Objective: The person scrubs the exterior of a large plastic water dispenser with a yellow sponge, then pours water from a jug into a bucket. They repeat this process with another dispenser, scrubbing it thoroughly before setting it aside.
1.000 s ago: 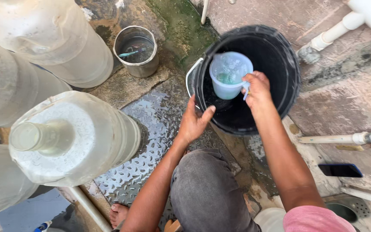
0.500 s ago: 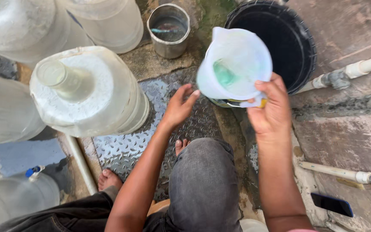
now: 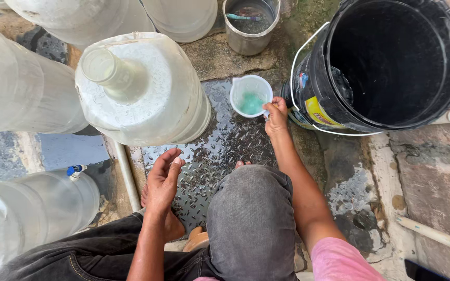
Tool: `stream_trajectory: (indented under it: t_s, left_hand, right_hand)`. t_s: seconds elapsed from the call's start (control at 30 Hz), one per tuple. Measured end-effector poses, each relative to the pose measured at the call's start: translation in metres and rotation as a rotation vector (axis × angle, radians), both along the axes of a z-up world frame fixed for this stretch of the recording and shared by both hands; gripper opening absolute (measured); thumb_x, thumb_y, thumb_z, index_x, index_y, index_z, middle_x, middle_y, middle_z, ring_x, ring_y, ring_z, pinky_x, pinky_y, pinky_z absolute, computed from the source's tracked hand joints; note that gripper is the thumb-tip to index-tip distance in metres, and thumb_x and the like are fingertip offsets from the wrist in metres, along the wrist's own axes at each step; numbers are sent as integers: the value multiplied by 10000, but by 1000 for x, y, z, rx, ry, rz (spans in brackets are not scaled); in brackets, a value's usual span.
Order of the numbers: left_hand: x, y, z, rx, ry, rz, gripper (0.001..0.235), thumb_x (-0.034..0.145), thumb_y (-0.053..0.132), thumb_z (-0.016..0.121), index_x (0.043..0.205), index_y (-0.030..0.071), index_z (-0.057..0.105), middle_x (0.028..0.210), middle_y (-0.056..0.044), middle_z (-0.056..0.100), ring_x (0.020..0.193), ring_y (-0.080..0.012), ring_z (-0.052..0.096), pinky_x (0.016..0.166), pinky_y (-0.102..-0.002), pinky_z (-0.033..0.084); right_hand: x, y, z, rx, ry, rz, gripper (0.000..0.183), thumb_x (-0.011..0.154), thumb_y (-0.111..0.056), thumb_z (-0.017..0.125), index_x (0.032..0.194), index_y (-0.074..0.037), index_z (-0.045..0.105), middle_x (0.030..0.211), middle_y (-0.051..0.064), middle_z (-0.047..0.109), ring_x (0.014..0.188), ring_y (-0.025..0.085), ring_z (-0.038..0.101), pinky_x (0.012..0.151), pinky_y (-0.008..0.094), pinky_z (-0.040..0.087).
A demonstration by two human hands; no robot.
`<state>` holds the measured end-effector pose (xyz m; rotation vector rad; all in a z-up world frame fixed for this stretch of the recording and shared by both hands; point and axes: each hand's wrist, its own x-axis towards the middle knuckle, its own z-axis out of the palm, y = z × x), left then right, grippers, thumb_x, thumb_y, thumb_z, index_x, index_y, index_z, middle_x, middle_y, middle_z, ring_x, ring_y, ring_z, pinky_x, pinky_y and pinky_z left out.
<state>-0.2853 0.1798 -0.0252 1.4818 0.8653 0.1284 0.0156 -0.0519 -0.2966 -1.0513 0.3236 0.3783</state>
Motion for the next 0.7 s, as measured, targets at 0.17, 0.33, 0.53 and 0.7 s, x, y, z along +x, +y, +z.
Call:
stream_trajectory:
  t_s: [0.17,0.33,0.53,0.7]
  left_hand:
    - [9,0,11,148,-103,28,385,1012,152,643,1353,-16,587,1310,-108,691,1146,-164,672,992,-313,539]
    - [17,-9,42,446,32,-76,323,986,147,675,1268,-10,668,1126,-101,765,1020,-144,723,916,-292,550]
    - [13,-5,97,584,-346,138,199,1045,84,660,1222,-8,665,1182,-95,719,973,-115,694,848,-259,585]
    - [50,50,138,762,-500,330,202,1092,34,631,1288,-11,639,1231,-82,693,1082,-150,674,984,-277,551]
  right_hand:
    - [-33,-24,25,-710,-338,0,235,975,-84,693,1128,-46,519,1067,133,580,981,260,574,859,390,456]
    - [-48,7,97,-1236,-872,103,227,902,-59,558,1119,-9,516,1076,209,563,1040,404,574,907,523,434]
    - [32,69,52,-1656,-702,1120,268,911,-83,598,1151,-90,719,1207,202,702,1109,416,686,902,530,560]
    - [37,85,130,-1550,-597,1273,344,815,-71,680,1155,-100,728,1168,228,702,1104,424,668,946,525,534]
